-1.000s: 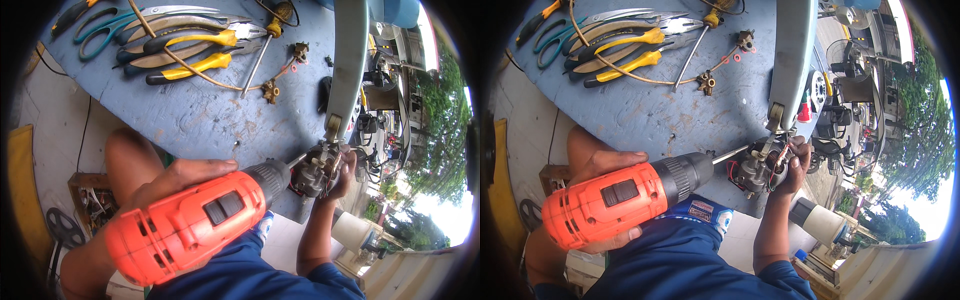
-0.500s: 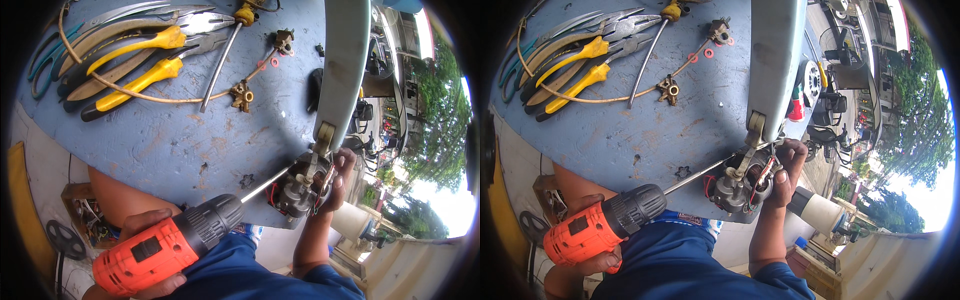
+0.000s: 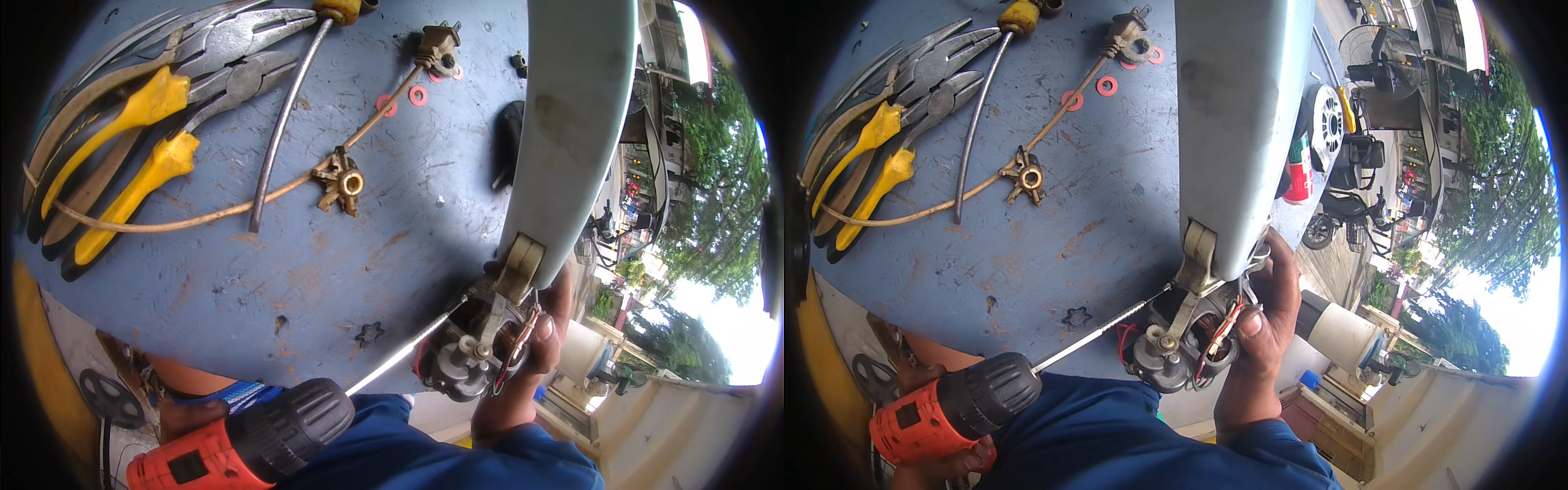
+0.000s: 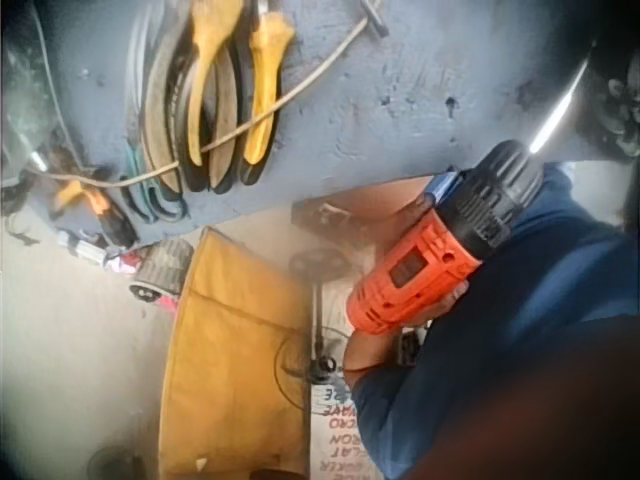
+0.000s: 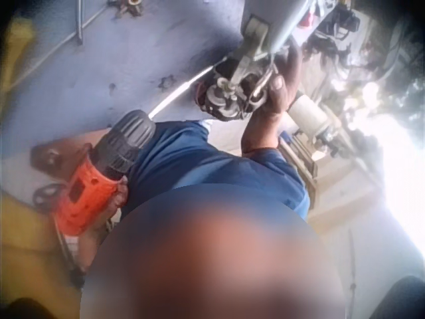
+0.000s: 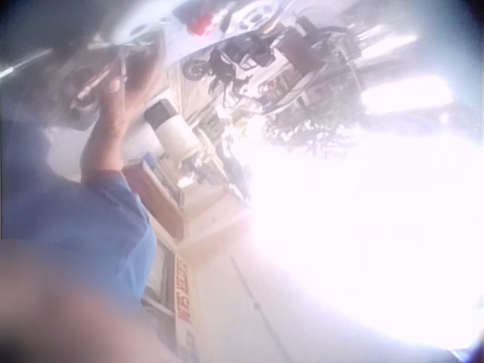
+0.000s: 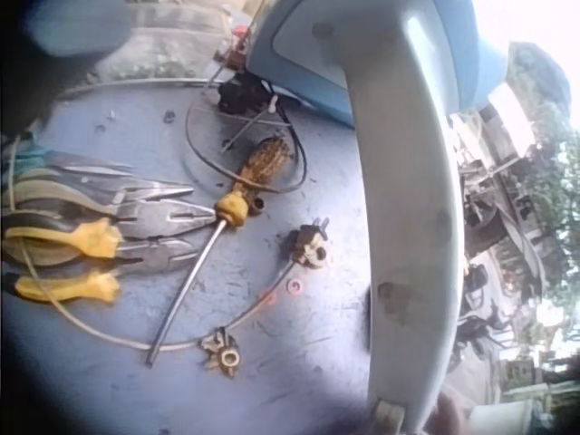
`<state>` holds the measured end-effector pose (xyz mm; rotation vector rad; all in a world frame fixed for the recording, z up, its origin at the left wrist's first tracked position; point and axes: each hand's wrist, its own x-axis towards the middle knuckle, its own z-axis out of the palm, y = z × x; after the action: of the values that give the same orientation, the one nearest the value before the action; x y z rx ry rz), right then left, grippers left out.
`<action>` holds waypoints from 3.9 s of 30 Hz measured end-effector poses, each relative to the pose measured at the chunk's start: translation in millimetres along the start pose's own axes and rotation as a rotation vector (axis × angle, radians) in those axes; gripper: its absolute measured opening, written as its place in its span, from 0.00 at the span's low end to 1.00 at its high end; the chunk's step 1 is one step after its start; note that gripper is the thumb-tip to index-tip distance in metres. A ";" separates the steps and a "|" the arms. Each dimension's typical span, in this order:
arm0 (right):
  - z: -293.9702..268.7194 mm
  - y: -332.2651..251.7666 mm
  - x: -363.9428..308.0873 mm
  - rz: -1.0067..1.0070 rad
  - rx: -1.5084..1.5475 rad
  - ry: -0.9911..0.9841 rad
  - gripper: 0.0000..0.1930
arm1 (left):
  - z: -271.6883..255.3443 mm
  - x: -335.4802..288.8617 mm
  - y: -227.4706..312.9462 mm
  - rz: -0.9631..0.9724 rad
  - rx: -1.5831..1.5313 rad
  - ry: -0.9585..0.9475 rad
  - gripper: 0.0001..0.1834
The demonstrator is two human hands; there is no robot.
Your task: The person assembles a small motor onto a light blue plastic housing using a red cordless drill. They align the motor, insert and tighten screws, and adjust wires and a metal rod while working at a cluttered workbench.
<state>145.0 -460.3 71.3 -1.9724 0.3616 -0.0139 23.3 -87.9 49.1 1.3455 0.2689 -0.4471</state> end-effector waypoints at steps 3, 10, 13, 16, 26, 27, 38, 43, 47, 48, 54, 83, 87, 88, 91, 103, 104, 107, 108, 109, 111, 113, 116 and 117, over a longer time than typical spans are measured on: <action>1.0 0.6 -3.1 0.047 0.035 0.011 0.61 | -5.2 -7.3 2.0 0.025 0.146 -0.072 0.39; 0.0 10.1 -5.3 -0.025 0.156 -0.020 0.54 | -35.4 -2.6 -0.5 -0.113 0.273 -0.171 0.39; 0.8 11.5 -5.2 -0.044 0.137 0.023 0.53 | -33.9 4.5 -2.9 -0.117 0.317 -0.158 0.38; 2.7 8.9 -4.3 -0.030 0.154 0.017 0.53 | -32.8 9.0 -3.8 -0.108 0.353 -0.137 0.36; -3.5 3.3 9.0 -0.081 -0.050 -0.064 0.52 | -38.4 -3.2 -6.3 0.038 0.467 -0.014 0.32; -5.6 5.4 10.0 -0.093 -0.054 -0.082 0.53 | -38.5 -2.8 -5.1 0.059 0.488 -0.005 0.32; -10.4 0.4 17.1 -0.142 0.016 -0.232 0.49 | -37.3 46.5 88.7 0.758 1.401 -0.074 0.32; -27.5 18.7 19.8 -0.417 -0.136 -0.302 0.58 | -27.9 92.3 117.0 0.954 1.759 -0.007 0.31; -49.7 33.7 22.5 -0.756 -0.357 -0.462 0.66 | -31.1 92.5 117.8 0.996 1.768 0.054 0.32; -53.1 36.9 22.5 -0.816 -0.364 -0.476 0.68 | -34.6 85.4 114.4 0.971 1.735 0.057 0.31; -47.8 45.0 27.0 -0.897 -0.560 -0.304 0.60 | -68.9 24.0 89.3 1.137 1.568 0.329 0.42; -136.7 -314.6 53.6 -0.264 0.131 -0.289 0.67 | -287.3 166.7 198.8 0.001 1.002 0.447 0.69; -169.0 -381.5 42.2 -0.069 0.174 -0.198 0.68 | -284.8 167.8 180.1 0.175 0.954 0.517 0.59; -180.3 -391.0 39.5 -0.081 0.121 -0.191 0.67 | -286.2 168.1 179.1 0.195 0.941 0.542 0.56; -223.0 -406.1 12.1 -0.130 0.142 -0.133 0.60 | -292.9 173.2 184.7 0.222 0.999 0.538 0.54; -242.0 -454.5 -86.2 0.198 -0.143 -0.068 0.59 | -312.2 205.2 209.5 0.133 0.999 0.393 0.49; -234.4 -458.1 -86.5 0.257 -0.055 -0.082 0.61 | -309.9 202.1 211.4 0.119 1.103 0.418 0.48; -223.3 -464.3 -87.4 0.323 0.003 -0.095 0.65 | -294.0 189.2 217.1 0.082 1.225 0.507 0.42; -222.3 -463.0 -88.2 0.340 0.012 -0.094 0.65 | -284.8 183.4 218.9 0.151 1.213 0.570 0.39; -223.0 -460.9 -88.7 0.349 0.022 -0.105 0.66 | -274.1 179.2 222.8 0.211 1.238 0.643 0.37; -225.8 -453.4 -90.3 0.353 0.040 -0.129 0.65 | -245.5 164.8 229.1 0.329 1.229 0.808 0.29; -229.8 -446.2 -93.0 0.385 0.035 -0.185 0.65 | -196.6 147.2 225.4 0.483 1.147 0.783 0.28; -233.3 -436.6 -100.5 0.426 0.002 -0.224 0.63 | -100.6 114.1 203.0 0.561 0.906 0.549 0.25; -235.1 -434.1 -101.2 0.430 -0.042 -0.245 0.62 | -65.8 103.9 190.3 0.481 0.888 0.472 0.25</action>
<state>114.4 -480.8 573.9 -1.8744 0.6187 0.5089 207.1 -10.0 156.1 2.3134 0.1158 0.2117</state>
